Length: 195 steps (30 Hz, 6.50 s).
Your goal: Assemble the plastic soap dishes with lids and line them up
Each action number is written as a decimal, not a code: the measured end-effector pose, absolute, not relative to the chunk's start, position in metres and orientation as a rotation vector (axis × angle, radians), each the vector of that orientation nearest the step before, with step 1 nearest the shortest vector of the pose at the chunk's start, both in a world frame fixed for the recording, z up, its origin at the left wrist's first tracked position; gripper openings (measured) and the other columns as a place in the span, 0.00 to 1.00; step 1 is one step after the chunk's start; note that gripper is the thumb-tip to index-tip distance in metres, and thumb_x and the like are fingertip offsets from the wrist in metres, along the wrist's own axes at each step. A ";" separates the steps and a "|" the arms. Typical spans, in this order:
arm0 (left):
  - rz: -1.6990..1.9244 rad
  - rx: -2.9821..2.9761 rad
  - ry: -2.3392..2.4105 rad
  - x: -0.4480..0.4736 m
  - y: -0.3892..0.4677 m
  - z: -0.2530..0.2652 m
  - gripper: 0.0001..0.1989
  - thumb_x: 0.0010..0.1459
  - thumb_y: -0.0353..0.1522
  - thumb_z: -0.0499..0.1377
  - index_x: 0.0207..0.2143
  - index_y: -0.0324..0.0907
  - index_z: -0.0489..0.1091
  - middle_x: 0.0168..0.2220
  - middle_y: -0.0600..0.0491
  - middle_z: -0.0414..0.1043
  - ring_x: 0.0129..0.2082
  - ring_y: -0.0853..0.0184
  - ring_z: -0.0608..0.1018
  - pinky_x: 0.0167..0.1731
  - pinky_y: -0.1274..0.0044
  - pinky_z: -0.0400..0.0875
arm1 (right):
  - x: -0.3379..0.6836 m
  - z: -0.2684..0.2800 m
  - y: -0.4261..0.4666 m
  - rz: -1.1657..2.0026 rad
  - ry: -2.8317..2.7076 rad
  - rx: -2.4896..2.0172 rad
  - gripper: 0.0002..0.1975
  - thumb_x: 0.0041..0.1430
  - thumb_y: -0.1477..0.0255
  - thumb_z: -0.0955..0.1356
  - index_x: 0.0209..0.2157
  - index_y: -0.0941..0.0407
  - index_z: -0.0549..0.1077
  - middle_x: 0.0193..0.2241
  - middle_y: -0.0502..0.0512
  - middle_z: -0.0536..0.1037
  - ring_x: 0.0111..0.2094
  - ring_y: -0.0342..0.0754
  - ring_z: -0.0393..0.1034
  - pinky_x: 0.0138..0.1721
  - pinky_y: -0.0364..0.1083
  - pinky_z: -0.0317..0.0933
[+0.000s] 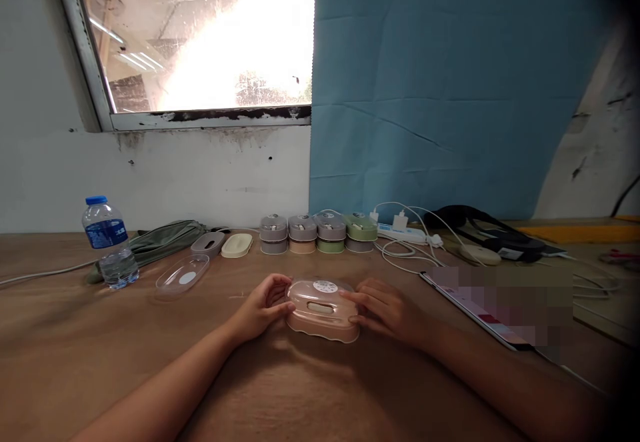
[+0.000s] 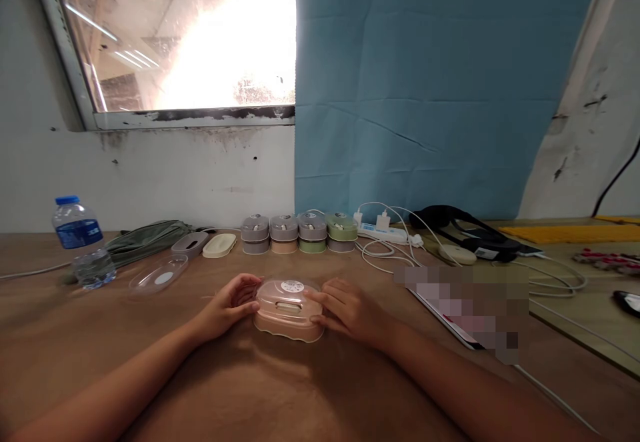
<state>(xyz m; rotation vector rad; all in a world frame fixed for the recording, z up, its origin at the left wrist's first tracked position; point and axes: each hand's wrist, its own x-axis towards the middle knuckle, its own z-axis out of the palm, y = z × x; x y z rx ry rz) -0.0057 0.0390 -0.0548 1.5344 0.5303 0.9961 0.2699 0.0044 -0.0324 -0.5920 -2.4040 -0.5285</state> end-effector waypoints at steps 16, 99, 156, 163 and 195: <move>0.900 1.709 0.573 -0.011 0.034 -0.048 0.19 0.47 0.30 0.64 0.42 0.43 0.63 0.47 0.47 0.67 0.47 0.63 0.71 0.49 0.70 0.63 | 0.275 -0.037 0.006 -0.261 -2.474 -0.567 0.17 0.52 0.72 0.66 0.45 0.58 0.66 0.29 0.55 0.72 0.30 0.46 0.66 0.32 0.45 0.62; 0.867 2.607 0.444 -0.011 0.000 -0.028 0.39 0.43 0.40 0.65 0.57 0.49 0.53 0.55 0.45 0.53 0.54 0.55 0.62 0.52 0.68 0.61 | 0.258 -0.040 -0.006 0.204 -2.254 -0.547 0.41 0.35 0.59 0.73 0.52 0.52 0.60 0.53 0.62 0.59 0.54 0.60 0.55 0.51 0.55 0.55; 0.566 2.421 2.299 -0.025 0.168 -0.057 0.33 0.52 0.34 0.49 0.60 0.34 0.47 0.61 0.37 0.47 0.56 0.46 0.60 0.50 0.61 0.57 | 0.265 -0.033 0.002 0.466 -2.660 -0.728 0.28 0.41 0.65 0.72 0.47 0.54 0.66 0.50 0.59 0.61 0.50 0.55 0.59 0.50 0.49 0.56; 0.540 2.537 2.289 -0.025 0.163 -0.055 0.32 0.54 0.33 0.48 0.60 0.30 0.47 0.60 0.36 0.48 0.57 0.49 0.58 0.51 0.65 0.55 | 0.264 -0.032 0.000 0.329 -2.677 -0.771 0.27 0.47 0.63 0.69 0.50 0.55 0.64 0.52 0.61 0.61 0.53 0.56 0.56 0.52 0.52 0.54; 0.961 2.794 0.883 -0.011 0.008 -0.028 0.10 0.57 0.32 0.53 0.42 0.44 0.68 0.41 0.51 0.72 0.42 0.65 0.71 0.45 0.72 0.61 | 0.267 -0.041 0.006 -0.105 -2.266 -0.920 0.47 0.42 0.60 0.70 0.59 0.55 0.44 0.56 0.65 0.53 0.55 0.61 0.51 0.53 0.59 0.52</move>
